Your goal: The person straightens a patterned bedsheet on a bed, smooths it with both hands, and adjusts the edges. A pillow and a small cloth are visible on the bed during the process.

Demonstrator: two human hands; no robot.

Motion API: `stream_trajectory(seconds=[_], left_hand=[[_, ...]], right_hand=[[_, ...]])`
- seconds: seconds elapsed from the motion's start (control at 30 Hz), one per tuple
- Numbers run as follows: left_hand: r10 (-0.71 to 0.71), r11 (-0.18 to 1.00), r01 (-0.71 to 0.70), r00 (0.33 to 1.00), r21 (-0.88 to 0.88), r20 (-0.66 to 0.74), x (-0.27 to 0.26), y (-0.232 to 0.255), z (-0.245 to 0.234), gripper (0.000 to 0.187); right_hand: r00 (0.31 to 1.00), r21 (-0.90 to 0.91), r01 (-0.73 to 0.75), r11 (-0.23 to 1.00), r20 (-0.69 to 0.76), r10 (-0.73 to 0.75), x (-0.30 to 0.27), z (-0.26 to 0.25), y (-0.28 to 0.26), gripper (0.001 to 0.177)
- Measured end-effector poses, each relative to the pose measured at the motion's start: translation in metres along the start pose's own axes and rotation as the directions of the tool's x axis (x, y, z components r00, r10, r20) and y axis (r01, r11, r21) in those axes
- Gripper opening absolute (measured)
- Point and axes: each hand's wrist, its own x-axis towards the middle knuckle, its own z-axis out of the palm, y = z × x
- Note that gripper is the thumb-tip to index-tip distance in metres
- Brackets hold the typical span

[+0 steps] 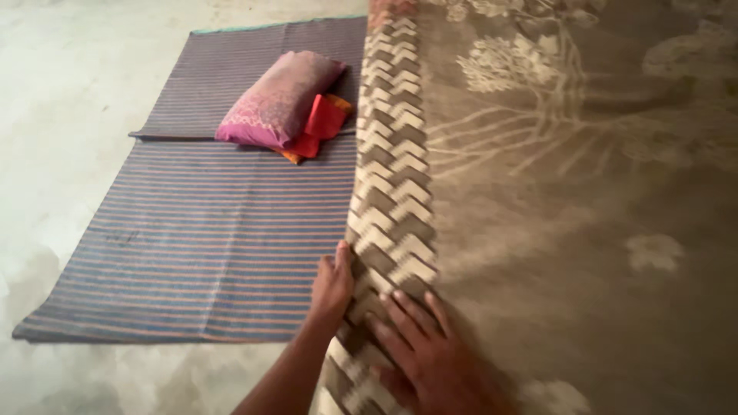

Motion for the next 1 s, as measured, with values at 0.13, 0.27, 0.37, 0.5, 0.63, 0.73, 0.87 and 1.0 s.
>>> stream_trajectory(seconds=[0.13,0.27,0.37,0.5,0.63,0.73,0.87,1.0], left_hand=[[-0.253,0.914,0.311,0.939,-0.262,0.233,0.06,0.019,-0.01,0.079],[-0.324,0.792,0.465,0.869,-0.395,0.373,0.084,0.05,-0.005,0.072],[-0.322,0.856,0.423,0.886,-0.296,0.334,0.097,0.061,0.007,0.062],[-0.127,0.945,0.204,0.95,-0.258,0.284,0.114,0.061,0.018,0.029],[-0.021,0.998,0.01,0.984,0.065,0.176,0.129,0.05,0.007,0.024],[-0.104,0.983,0.065,0.969,0.17,0.226,0.139,0.054,-0.004,0.023],[-0.061,0.937,-0.03,0.967,0.348,0.248,0.135,0.077,-0.001,0.036],[0.296,0.874,-0.268,0.955,0.406,-0.009,0.138,0.124,0.009,0.042]], right_hand=[[0.738,0.053,-0.674,0.737,0.005,0.674,0.075,0.011,0.067,0.066],[0.741,-0.224,-0.661,0.716,-0.045,0.67,0.123,0.03,0.101,0.076],[0.822,-0.314,-0.553,0.772,-0.056,0.567,0.146,0.05,0.084,0.078],[0.949,-0.104,-0.306,0.946,0.049,0.312,0.17,0.058,0.073,0.065],[0.798,-0.054,-0.603,0.796,-0.027,0.602,0.174,0.054,0.098,0.063],[0.743,-0.202,-0.669,0.716,-0.173,0.646,0.177,0.062,0.107,0.067],[0.74,-0.2,-0.672,0.713,-0.221,0.635,0.177,0.064,0.099,0.065],[0.717,-0.115,-0.69,0.714,-0.24,0.655,0.181,0.057,0.098,0.065]])
